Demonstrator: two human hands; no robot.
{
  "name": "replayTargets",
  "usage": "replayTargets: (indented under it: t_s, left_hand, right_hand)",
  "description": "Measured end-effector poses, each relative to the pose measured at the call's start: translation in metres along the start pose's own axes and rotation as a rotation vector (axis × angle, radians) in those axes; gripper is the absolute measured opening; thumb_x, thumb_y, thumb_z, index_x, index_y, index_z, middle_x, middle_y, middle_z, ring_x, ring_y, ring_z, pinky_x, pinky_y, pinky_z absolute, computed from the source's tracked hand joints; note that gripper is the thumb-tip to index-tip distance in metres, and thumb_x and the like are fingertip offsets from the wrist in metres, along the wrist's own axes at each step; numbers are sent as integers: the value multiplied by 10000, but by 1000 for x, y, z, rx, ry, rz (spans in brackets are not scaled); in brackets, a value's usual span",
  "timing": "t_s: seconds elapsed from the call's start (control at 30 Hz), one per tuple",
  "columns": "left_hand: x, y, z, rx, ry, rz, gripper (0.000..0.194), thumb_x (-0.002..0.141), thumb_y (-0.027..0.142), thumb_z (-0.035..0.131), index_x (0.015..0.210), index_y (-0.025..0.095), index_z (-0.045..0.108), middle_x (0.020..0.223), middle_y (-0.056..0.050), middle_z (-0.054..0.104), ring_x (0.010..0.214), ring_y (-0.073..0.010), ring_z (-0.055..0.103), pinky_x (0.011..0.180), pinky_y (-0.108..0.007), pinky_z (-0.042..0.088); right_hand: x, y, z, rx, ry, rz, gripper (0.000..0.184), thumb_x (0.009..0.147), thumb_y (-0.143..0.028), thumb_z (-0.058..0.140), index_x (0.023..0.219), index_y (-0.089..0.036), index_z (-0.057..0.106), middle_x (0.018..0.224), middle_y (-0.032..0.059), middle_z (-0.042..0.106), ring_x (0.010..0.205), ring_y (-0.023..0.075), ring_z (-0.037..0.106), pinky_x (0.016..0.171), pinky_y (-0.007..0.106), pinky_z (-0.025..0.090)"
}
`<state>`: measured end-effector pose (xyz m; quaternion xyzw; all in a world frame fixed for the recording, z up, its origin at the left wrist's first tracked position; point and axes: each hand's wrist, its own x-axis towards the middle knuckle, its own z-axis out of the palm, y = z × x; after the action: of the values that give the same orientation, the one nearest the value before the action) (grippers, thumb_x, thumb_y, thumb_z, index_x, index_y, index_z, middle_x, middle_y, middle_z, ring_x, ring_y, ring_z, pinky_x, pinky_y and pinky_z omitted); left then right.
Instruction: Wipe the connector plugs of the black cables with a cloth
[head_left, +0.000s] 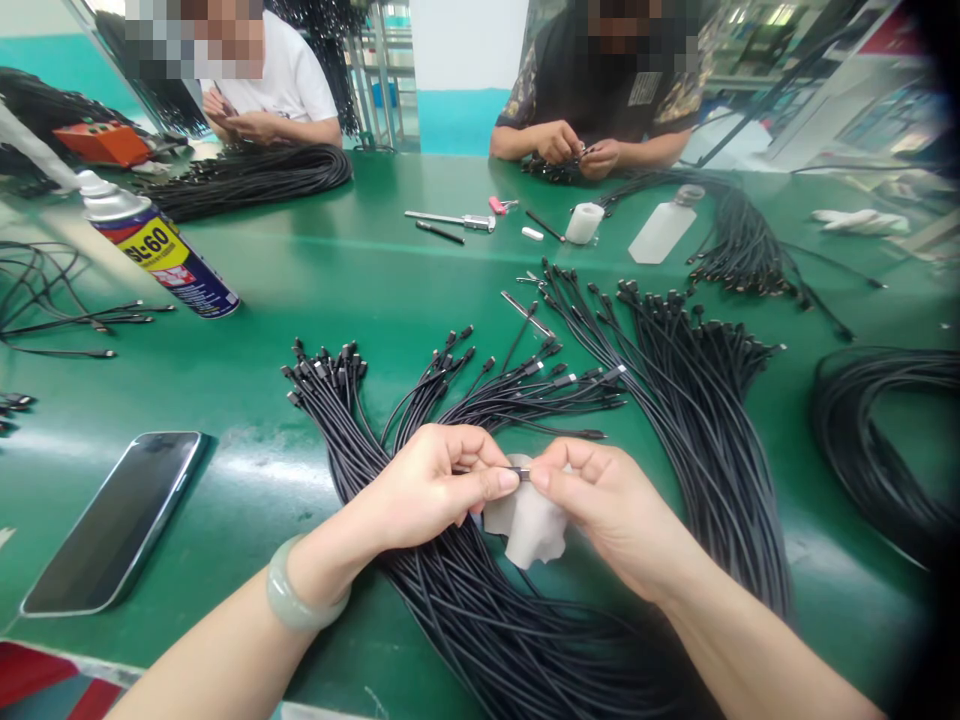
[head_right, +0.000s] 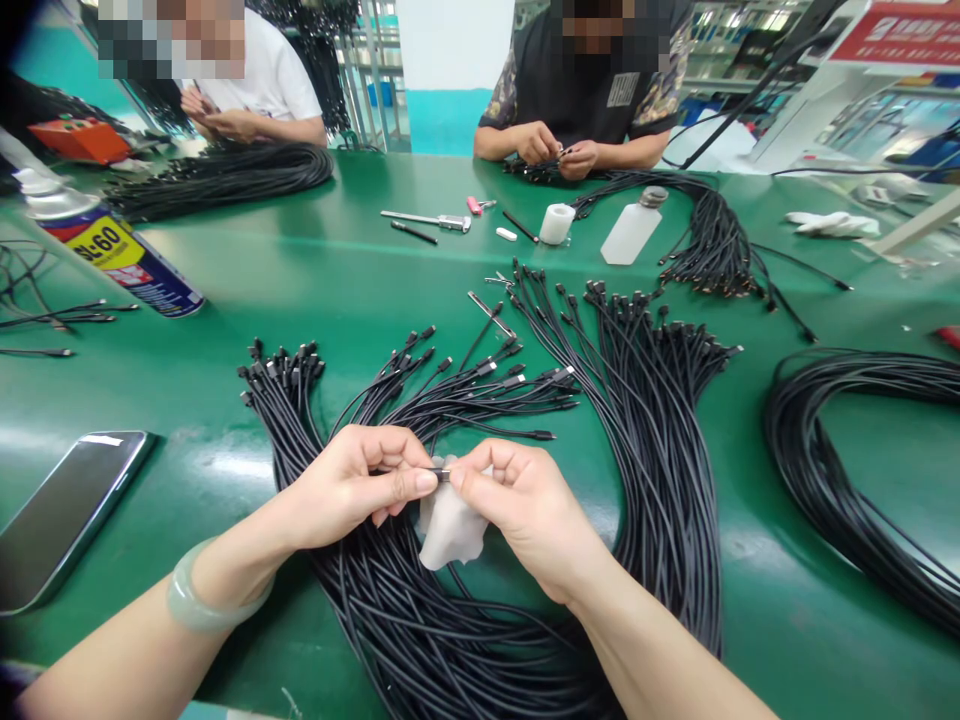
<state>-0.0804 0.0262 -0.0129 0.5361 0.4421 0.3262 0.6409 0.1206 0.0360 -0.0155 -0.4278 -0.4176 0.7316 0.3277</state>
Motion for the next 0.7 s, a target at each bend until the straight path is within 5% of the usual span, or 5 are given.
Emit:
replayTargets:
  t_s: [0.7]
  left_hand:
    - [-4,-6,6,443,189,326,155,889,257,624,812,128,665,705,-20,651,607,-106,540,569,-207,431]
  right_hand:
    - [2,0,-2,-43,30,-31,345,750,-433,831,708,-164,619,597,19,668,508,135,567,503,260,450]
